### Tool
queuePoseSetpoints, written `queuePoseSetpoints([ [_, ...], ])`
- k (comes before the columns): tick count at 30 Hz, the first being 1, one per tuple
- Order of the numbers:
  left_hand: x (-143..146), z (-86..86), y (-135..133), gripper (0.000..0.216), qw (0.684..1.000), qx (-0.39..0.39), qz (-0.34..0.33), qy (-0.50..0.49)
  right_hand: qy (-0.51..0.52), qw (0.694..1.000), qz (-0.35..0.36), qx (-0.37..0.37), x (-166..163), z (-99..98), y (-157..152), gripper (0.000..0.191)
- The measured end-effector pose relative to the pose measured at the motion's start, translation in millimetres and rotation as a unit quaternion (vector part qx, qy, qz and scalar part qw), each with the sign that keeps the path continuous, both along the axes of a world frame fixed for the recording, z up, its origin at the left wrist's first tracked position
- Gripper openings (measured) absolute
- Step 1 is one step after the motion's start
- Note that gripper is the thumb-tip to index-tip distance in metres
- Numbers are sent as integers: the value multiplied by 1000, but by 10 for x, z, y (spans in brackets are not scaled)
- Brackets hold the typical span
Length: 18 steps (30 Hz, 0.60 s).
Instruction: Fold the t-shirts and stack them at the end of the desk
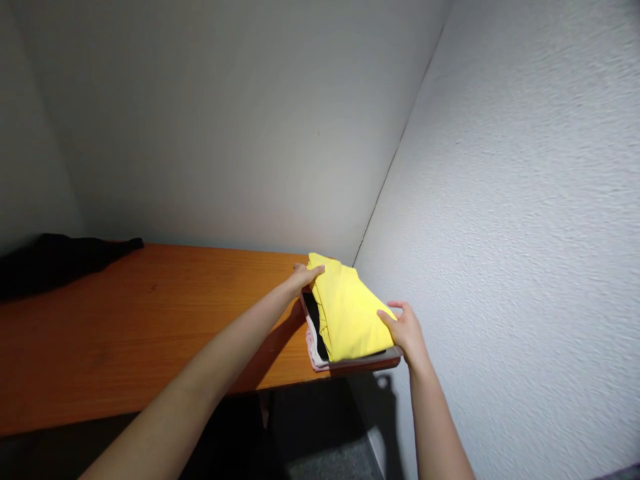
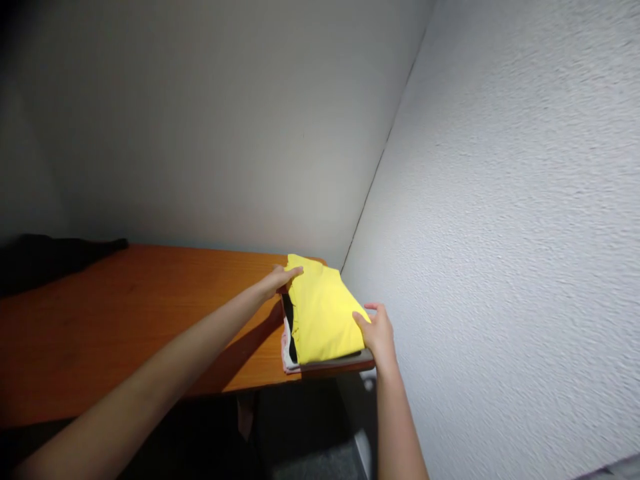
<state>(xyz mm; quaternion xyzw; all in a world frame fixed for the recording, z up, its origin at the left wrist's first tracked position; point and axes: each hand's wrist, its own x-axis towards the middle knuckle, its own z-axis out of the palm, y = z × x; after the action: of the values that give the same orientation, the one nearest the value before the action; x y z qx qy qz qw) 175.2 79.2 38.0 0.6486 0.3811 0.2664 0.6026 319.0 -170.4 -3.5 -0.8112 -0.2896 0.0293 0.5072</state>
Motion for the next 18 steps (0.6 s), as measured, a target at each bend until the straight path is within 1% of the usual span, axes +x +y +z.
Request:
queuePoseSetpoints([
  [2,7,-197,16,75,1000,-17,-7,7,-25,997,-7,-67,22,-271,42,43],
  [3,7,-262,38,75,1000,-20,-9,11,-42,995,-8,-95,20,-369,61,40],
  [4,8,-304,68,75,1000,-22,-12,12,-60,991,-7,-116,11,-435,74,38],
  [6,23,-328,137,79,999,-19,-22,14,-100,983,-5,-155,-21,-466,82,38],
  [7,38,-319,171,81,999,-15,-26,14,-123,976,-8,-178,-44,-436,81,40],
  [9,82,-286,223,85,999,1,-32,14,-183,958,-14,-220,-108,-305,82,43],
  [10,108,-268,237,86,999,11,-34,14,-215,949,-17,-231,-152,-218,92,44],
  [12,162,-241,243,87,999,35,-34,15,-266,938,-7,-223,-264,-33,140,46],
  [15,217,-222,208,82,996,73,-32,27,-281,938,55,-195,-484,184,302,48],
  [17,215,-217,173,77,994,99,-27,38,-277,935,99,-199,-641,241,459,52],
  [18,198,-214,154,73,992,114,-22,42,-277,931,116,-208,-715,238,544,54],
])
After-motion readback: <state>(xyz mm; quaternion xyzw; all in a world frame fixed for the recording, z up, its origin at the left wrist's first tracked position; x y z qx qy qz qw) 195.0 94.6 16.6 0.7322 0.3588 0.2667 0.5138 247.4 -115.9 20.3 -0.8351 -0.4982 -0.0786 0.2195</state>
